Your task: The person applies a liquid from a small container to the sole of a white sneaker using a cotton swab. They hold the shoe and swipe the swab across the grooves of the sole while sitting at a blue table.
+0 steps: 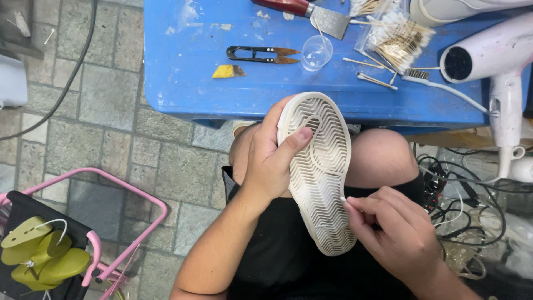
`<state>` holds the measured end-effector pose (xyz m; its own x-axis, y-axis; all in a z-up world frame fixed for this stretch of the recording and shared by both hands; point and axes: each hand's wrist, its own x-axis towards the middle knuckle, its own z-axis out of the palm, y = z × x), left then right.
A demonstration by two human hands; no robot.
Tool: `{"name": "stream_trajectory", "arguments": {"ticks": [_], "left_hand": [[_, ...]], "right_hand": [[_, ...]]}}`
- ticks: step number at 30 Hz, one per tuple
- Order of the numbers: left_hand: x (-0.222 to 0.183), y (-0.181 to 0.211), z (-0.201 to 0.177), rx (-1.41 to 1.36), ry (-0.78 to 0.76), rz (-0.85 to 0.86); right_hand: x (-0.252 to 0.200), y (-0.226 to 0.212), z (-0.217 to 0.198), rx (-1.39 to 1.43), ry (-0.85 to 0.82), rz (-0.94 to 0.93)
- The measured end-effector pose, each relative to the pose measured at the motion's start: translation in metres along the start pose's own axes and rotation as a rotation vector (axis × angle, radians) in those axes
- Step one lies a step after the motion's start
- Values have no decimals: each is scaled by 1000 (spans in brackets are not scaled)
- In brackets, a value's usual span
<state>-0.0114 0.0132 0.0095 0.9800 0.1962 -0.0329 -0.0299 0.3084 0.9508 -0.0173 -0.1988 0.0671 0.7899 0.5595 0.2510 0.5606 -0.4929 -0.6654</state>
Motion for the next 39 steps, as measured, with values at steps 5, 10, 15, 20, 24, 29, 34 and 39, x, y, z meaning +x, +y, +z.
{"name": "stream_trajectory", "arguments": {"ticks": [5,10,15,20,24,29,34,39], "left_hand": [[-1,-3,2,-50,2,-30],[1,-1,3,-11,-7,-30],[3,-4,6,-29,-8,-35],[3,-2,9,-1,8,-45],[4,0,12,116,12,-34],[6,-2,14,68,37,-58],[5,0,15,154,24,-31],[6,1,21,159,0,-15]], "right_hand": [[-3,0,-2,-4,-20,-5],[-9,0,1,-19,8,6],[-11,7,8,8,37,-21],[-7,11,9,75,-34,25],[-4,10,-2,1,-108,47],[-2,5,2,-40,-81,-59],[-2,5,4,-40,-124,-198],[-2,10,3,-6,-144,-225]]}}
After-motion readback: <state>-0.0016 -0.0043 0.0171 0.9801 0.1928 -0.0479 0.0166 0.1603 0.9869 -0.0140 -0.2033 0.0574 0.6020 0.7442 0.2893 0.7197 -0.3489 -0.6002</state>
